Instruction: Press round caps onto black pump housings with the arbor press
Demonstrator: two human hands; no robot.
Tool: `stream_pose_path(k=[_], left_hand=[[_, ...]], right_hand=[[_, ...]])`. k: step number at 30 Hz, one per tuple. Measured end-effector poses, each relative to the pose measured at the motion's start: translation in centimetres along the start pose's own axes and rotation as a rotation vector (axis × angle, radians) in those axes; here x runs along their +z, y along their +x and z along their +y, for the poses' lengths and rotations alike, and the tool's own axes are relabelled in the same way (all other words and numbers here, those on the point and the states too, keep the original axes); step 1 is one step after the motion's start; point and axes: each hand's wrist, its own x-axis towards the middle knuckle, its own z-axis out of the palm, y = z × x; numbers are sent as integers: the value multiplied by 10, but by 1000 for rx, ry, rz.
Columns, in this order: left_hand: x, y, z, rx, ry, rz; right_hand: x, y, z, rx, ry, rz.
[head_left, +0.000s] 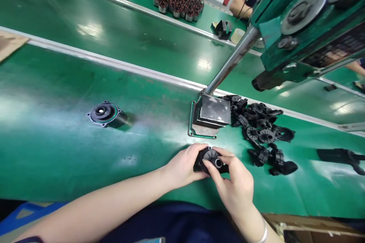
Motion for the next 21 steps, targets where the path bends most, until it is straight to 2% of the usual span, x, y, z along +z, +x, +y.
stream_pose_path(k=[6,14,21], left_hand=[[-1,-1,0,21,13,-6],[1,-1,-3,61,50,22],[1,0,-3,92,68,23]], right_hand=[[-2,1,2,-25,-1,-36],[0,0,6,-68,14,-11],[2,-2,5,-41,-8,-7]])
